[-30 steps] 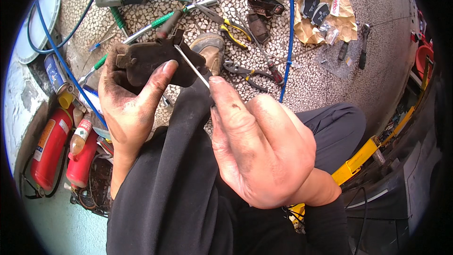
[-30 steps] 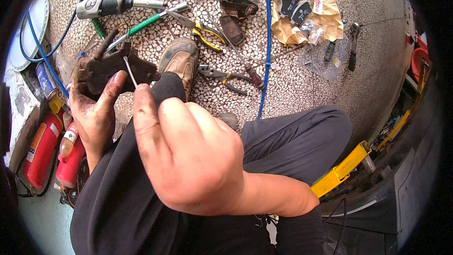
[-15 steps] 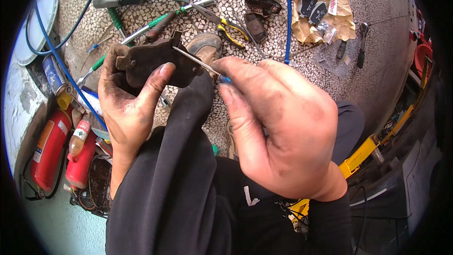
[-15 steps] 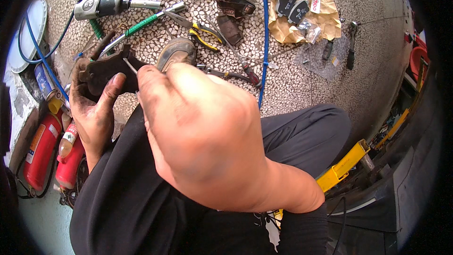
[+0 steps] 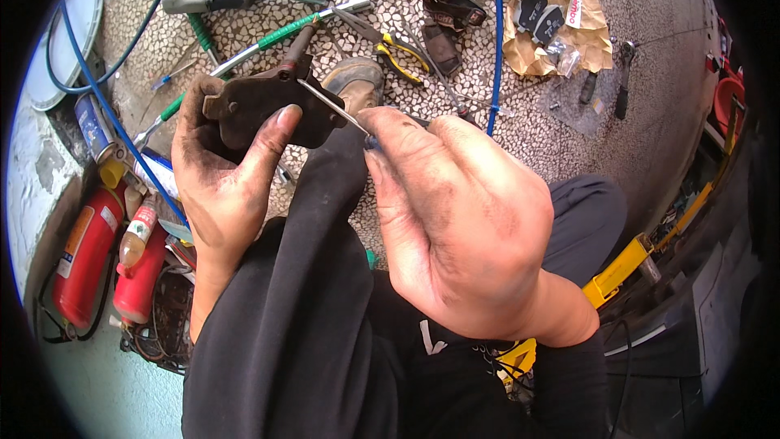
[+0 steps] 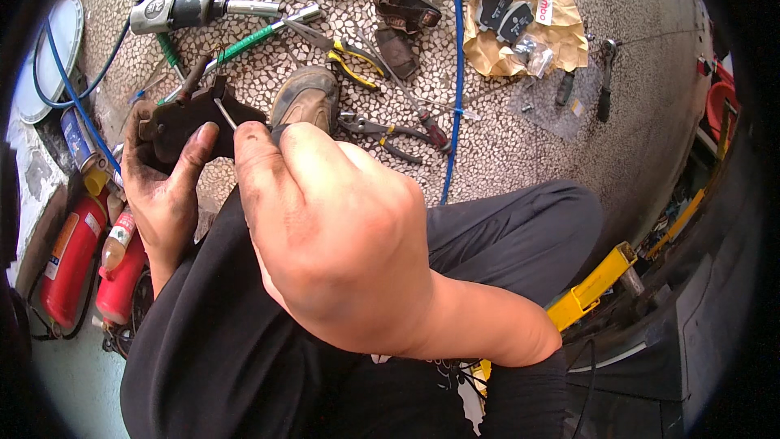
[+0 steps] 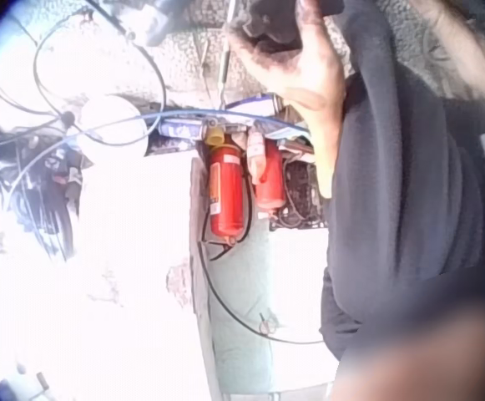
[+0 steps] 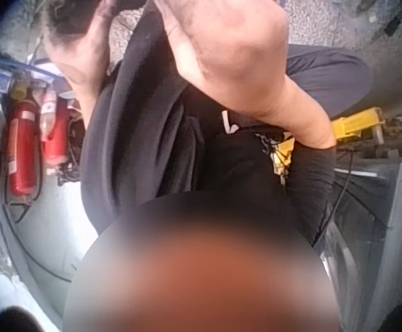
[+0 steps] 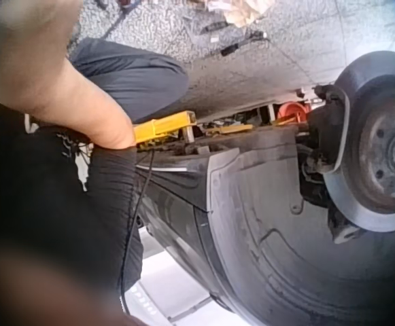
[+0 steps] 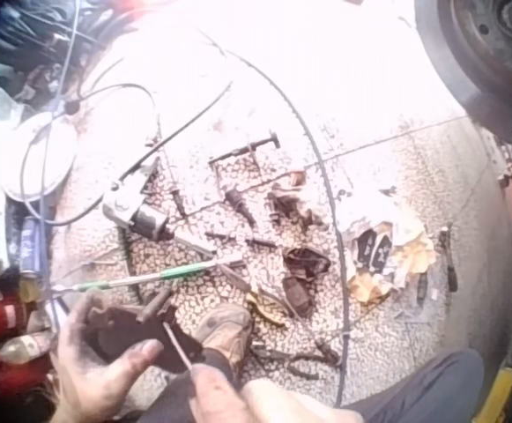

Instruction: The person is repairing a brake pad by removing a metal clip, cleaning the surface with a screwdriver, and reinserting the clip using pliers. The task involves careful manipulation of small components and tools.

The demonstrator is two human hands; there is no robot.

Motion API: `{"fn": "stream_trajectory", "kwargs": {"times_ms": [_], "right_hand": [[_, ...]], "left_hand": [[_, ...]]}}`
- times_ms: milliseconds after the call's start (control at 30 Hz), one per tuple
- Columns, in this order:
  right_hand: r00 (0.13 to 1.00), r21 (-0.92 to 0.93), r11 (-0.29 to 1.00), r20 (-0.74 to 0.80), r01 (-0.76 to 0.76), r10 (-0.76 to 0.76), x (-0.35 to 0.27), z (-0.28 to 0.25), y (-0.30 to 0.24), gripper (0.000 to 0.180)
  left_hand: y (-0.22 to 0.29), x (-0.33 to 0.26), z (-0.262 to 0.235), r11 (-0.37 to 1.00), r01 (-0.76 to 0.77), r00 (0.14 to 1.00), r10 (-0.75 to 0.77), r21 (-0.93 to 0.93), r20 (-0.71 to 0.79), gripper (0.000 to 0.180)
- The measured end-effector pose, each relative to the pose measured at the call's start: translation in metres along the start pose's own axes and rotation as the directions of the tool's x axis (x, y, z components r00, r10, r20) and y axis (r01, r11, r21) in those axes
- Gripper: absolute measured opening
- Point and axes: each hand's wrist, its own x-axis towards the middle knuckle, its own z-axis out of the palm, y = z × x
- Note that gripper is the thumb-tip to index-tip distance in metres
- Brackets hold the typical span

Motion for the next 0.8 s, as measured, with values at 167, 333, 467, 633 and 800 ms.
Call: {"fn": "stream_trajectory", "kwargs": {"times_ms": [167, 333, 467, 633, 800], "right_hand": [[0.999, 0.077, 0.997, 0.037, -0.026, 0.023, 0.01, -0.009, 0.005, 0.029], [0.995, 0.127, 0.989, 0.084, -0.069, 0.058, 0.019, -0.018, 0.01, 0.02], [0.997, 0.08, 0.996, 0.071, -0.033, 0.028, 0.021, -0.017, 0.01, 0.02], [0.995, -0.18, 0.979, -0.006, 0.092, -0.095, 0.004, 0.002, -0.008, 0.016], [0.998, -0.179, 0.983, -0.044, 0.042, -0.051, -0.005, 0.02, -0.021, 0.009]], "left_hand": [[-0.002, 0.001, 0.0, 1.0, -0.002, 1.0, 0.002, -0.021, 0.006, 0.043], [-0.001, -0.001, 0.001, 0.999, -0.035, 0.999, 0.035, -0.023, 0.027, 0.041], [-0.001, -0.001, 0.0, 0.999, -0.034, 0.999, 0.035, -0.021, 0.017, 0.04], [0.0, 0.001, 0.003, 0.999, -0.034, 0.999, 0.034, -0.01, 0.017, 0.04], [0.001, 0.005, 0.004, 1.0, -0.017, 1.0, 0.017, 0.021, 0.009, 0.039]]}}
